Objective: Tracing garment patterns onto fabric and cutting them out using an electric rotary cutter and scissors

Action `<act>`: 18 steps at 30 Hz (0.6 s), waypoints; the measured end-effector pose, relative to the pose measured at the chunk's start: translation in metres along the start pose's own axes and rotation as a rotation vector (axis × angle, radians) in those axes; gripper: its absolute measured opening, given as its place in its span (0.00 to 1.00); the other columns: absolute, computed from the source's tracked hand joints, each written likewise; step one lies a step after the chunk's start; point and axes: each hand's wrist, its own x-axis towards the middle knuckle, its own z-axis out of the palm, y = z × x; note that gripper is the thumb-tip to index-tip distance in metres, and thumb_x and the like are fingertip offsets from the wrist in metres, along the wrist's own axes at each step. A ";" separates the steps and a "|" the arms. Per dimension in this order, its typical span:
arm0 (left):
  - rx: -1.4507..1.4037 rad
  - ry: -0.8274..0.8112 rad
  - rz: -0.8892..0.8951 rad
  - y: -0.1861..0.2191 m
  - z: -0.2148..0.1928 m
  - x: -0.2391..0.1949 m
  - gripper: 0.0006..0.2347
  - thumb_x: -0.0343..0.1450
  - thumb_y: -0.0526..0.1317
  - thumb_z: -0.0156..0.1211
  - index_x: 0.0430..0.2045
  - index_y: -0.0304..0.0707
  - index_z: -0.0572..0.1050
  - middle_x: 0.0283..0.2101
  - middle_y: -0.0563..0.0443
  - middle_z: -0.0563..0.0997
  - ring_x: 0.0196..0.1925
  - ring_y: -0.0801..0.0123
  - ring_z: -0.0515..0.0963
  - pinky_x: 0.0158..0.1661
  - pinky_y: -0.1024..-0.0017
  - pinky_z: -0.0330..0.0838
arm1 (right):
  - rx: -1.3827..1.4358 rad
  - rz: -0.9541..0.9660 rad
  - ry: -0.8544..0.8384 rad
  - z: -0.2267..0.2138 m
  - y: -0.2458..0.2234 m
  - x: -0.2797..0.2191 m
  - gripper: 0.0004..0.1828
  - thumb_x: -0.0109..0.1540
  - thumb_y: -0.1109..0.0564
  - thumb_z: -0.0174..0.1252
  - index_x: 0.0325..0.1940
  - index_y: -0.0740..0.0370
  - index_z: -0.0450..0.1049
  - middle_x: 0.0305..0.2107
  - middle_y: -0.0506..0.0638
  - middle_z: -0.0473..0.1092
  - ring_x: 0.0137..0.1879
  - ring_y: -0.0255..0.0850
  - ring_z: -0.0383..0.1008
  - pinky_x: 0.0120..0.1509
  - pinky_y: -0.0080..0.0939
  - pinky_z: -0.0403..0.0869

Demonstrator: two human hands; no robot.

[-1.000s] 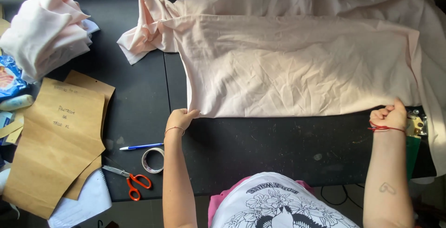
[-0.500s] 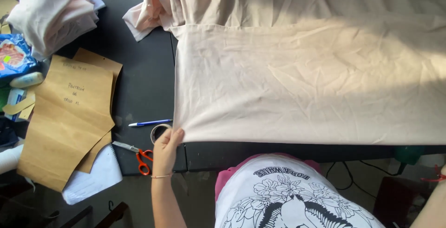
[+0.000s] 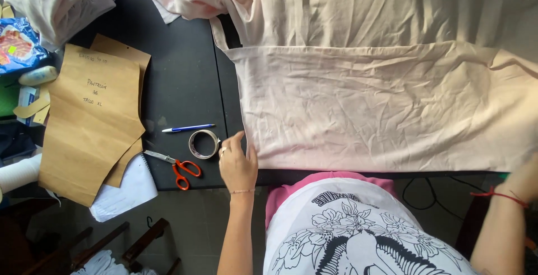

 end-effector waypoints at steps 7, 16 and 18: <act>-0.422 -0.041 0.354 0.079 0.062 0.113 0.07 0.63 0.34 0.51 0.31 0.48 0.69 0.36 0.58 0.72 0.33 0.63 0.73 0.33 0.68 0.65 | 0.226 -0.997 -0.447 0.070 -0.320 -0.182 0.09 0.56 0.74 0.48 0.38 0.74 0.70 0.40 0.64 0.63 0.49 0.51 0.65 0.41 0.39 0.69; 0.087 -0.274 -0.047 0.093 0.106 0.226 0.23 0.67 0.56 0.41 0.56 0.68 0.46 0.63 0.55 0.41 0.64 0.51 0.42 0.47 0.28 0.34 | -0.180 -1.049 -0.343 0.205 -0.311 -0.016 0.12 0.58 0.60 0.45 0.24 0.72 0.67 0.46 0.76 0.58 0.55 0.66 0.53 0.61 0.48 0.52; 0.160 -0.182 0.059 0.081 0.103 0.235 0.25 0.66 0.61 0.22 0.58 0.61 0.45 0.63 0.53 0.43 0.65 0.58 0.38 0.49 0.32 0.29 | -0.147 -0.806 -0.542 0.196 -0.321 -0.010 0.08 0.58 0.57 0.50 0.37 0.64 0.61 0.61 0.72 0.39 0.66 0.61 0.35 0.66 0.53 0.40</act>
